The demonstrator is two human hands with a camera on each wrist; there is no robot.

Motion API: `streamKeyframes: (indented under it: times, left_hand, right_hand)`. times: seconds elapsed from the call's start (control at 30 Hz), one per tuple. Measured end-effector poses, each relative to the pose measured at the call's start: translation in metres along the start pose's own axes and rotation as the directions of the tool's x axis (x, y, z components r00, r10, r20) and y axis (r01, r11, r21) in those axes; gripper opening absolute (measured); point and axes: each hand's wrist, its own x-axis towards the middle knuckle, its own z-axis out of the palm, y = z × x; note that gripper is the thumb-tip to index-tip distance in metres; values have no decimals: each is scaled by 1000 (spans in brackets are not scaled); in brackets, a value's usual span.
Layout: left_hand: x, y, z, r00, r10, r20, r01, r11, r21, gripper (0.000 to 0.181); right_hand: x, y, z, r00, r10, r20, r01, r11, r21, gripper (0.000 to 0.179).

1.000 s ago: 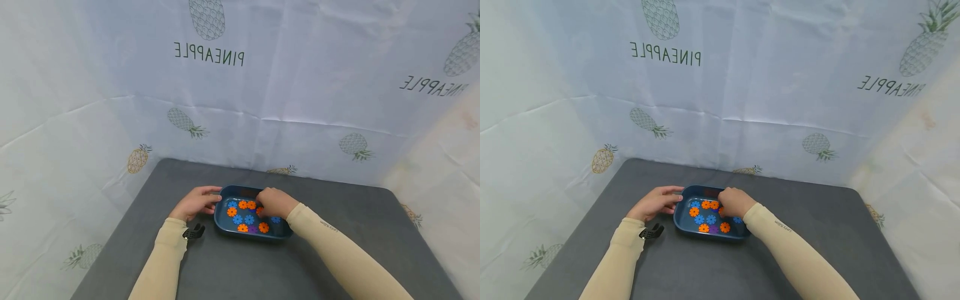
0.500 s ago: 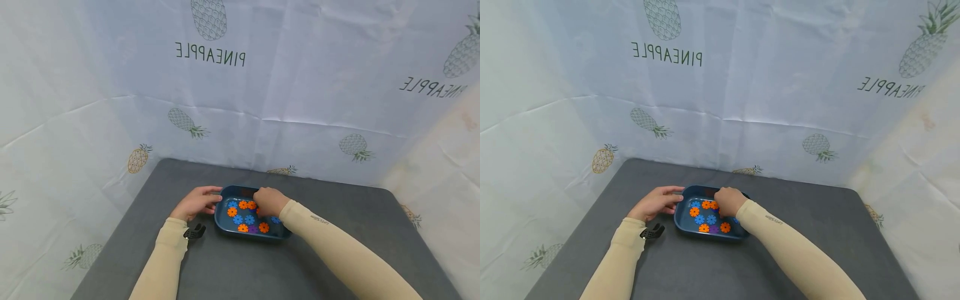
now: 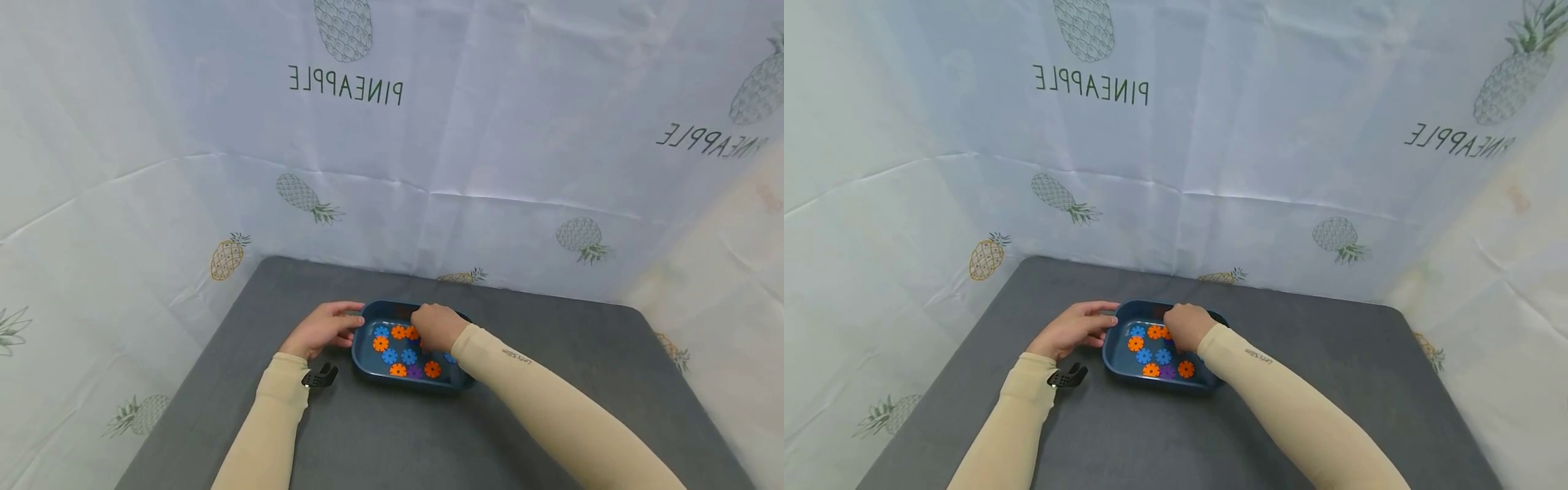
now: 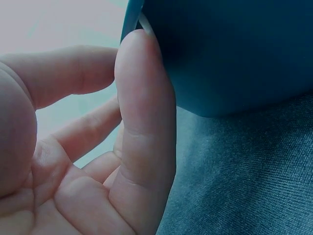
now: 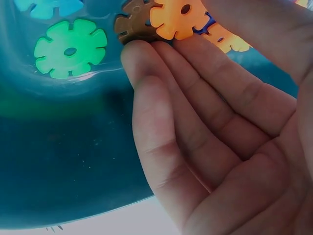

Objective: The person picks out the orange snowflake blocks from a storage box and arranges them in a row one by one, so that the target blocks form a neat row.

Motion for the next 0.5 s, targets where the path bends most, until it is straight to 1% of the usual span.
streamKeyframes:
  times: [0.13,0.3,0.4,0.5]
  left_hand:
    - [2,2,1,1000,-12,-2,12,1000,4,54]
    - [6,-1,1,1000,-19,1,19,1000,-8,53]
    - [8,-4,0,1000,-12,8,12,1000,-22,52]
    - [7,-6,0,1000,-6,18,6,999,-35,52]
  right_hand:
    - [-1,4,-1,1000,1,-3,-1,1000,-4,12]
    - [-4,7,-3,1000,-14,-17,13,1000,-18,9]
    - [-10,6,-10,999,-32,-32,31,999,-25,8]
    - [-18,6,-20,997,-52,-60,52,999,5,8]
